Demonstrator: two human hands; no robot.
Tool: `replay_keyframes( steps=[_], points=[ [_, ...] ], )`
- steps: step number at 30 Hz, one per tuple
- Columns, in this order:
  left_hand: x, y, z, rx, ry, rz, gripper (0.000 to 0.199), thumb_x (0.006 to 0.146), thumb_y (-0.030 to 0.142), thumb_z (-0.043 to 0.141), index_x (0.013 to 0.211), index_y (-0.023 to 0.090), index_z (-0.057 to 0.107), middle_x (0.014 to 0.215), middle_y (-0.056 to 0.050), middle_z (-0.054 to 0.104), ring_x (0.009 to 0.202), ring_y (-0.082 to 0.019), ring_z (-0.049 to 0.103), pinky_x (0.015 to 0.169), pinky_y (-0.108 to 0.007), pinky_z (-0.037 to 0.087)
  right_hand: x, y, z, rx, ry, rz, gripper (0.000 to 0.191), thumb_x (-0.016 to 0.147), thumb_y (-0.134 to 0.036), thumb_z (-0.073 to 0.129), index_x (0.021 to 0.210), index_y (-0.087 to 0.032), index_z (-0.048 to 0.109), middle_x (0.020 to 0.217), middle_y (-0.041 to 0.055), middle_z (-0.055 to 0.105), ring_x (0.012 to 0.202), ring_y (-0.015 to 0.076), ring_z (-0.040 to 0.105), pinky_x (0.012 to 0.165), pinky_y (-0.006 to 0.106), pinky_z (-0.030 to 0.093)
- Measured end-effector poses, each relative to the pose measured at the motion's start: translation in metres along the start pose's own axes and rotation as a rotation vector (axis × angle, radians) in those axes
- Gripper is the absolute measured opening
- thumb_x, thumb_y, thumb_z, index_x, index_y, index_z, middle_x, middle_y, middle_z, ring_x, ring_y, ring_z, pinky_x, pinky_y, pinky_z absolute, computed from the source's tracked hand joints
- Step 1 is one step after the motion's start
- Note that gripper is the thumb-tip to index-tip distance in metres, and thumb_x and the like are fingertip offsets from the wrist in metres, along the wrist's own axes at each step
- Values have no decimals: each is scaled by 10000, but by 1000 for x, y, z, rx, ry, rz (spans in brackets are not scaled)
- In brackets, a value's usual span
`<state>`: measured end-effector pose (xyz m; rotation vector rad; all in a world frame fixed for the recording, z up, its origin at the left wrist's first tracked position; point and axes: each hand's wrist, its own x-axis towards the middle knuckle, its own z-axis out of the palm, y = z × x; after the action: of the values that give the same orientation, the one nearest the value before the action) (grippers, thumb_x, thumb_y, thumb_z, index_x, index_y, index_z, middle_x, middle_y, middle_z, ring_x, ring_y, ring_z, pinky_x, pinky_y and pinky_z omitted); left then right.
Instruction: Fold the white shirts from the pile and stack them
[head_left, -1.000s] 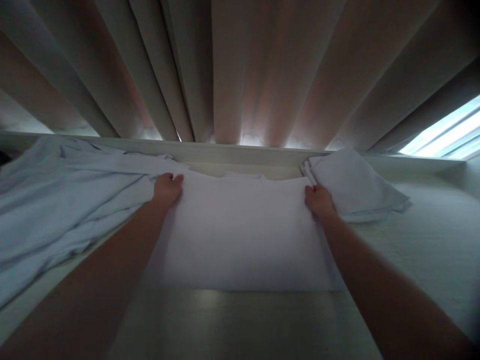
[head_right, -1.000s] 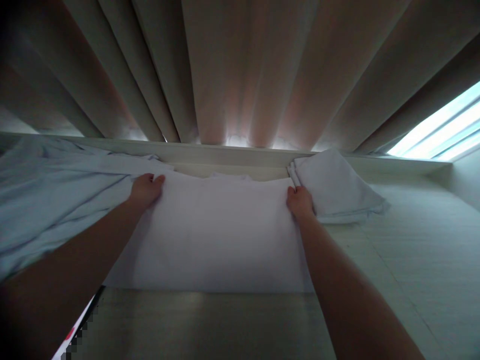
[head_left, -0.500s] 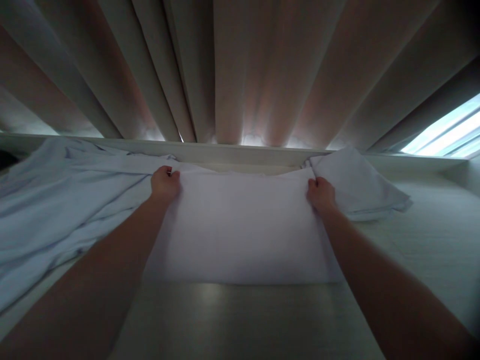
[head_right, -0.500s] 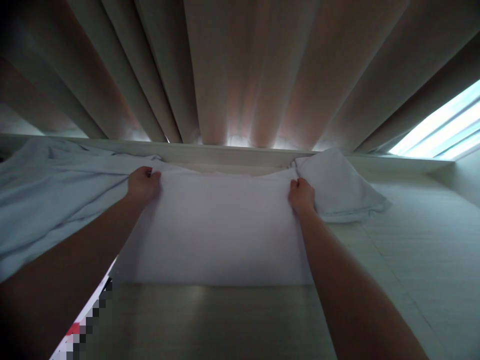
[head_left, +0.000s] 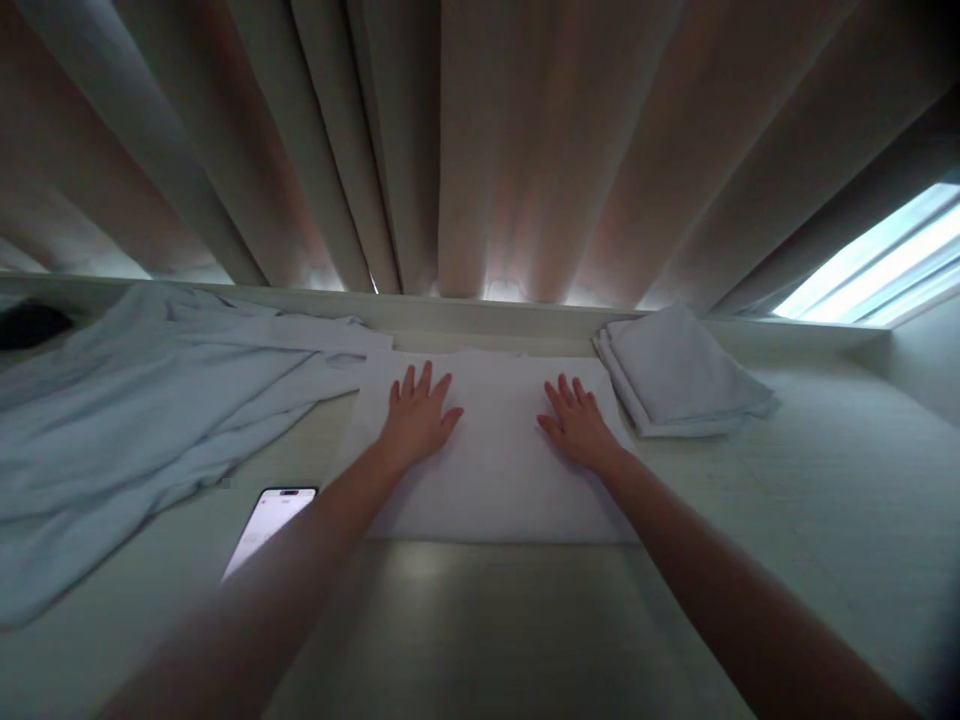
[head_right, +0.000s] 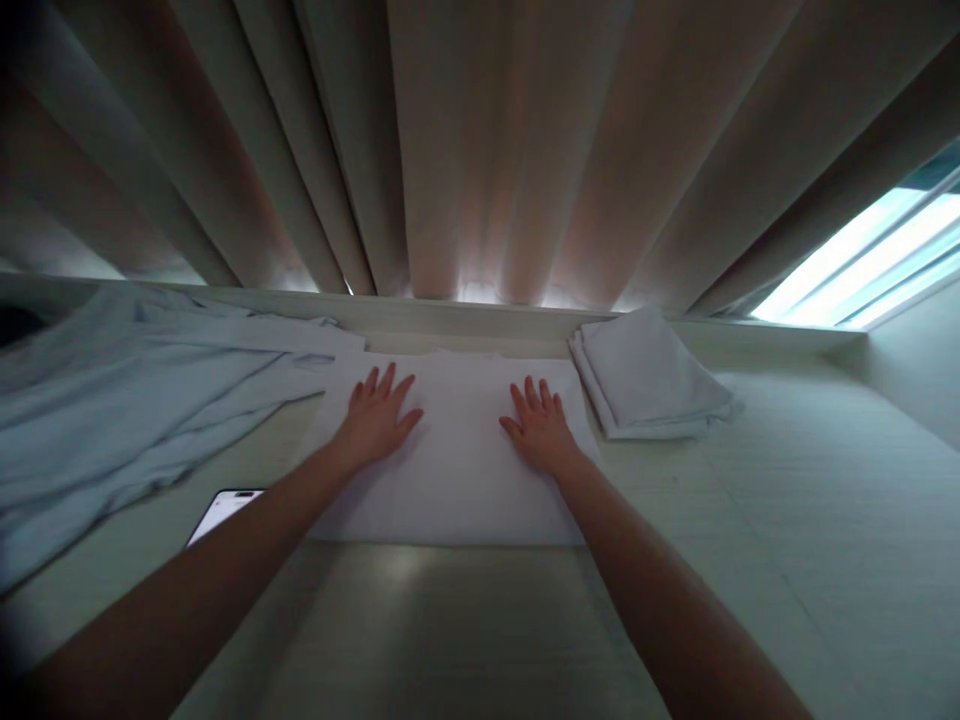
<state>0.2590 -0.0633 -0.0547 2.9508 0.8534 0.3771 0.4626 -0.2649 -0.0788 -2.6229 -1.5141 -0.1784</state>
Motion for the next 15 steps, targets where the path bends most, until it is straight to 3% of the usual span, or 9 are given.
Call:
replay_keyframes(
  steps=[3,7,15],
  points=[
    [-38,26,7,20,-134,42,655,796,597,305,1367,295,202,1466,-57,116,1324,-328,32,1028,-529,82,-29,-25,3,-3,-128,-21,626,861,-540,200,1392,-210,187,1463,85,85,1320,290,1,1025,509,88],
    [-73,29,20,35,-185,18,646,805,604,251,1365,284,225,1457,-78,155,1319,-340,56,1015,-554,59,-55,-36,12,-8,-209,35,634,858,-560,182,1394,-221,178,1463,82,74,1319,293,-13,1020,524,63],
    [-82,29,26,67,-160,-23,638,819,596,205,1366,269,237,1464,-61,131,1324,-323,32,1023,-534,18,-64,-41,21,-24,-138,92,628,856,-570,183,1393,-243,177,1467,60,63,1319,294,12,1021,517,61]
  ],
)
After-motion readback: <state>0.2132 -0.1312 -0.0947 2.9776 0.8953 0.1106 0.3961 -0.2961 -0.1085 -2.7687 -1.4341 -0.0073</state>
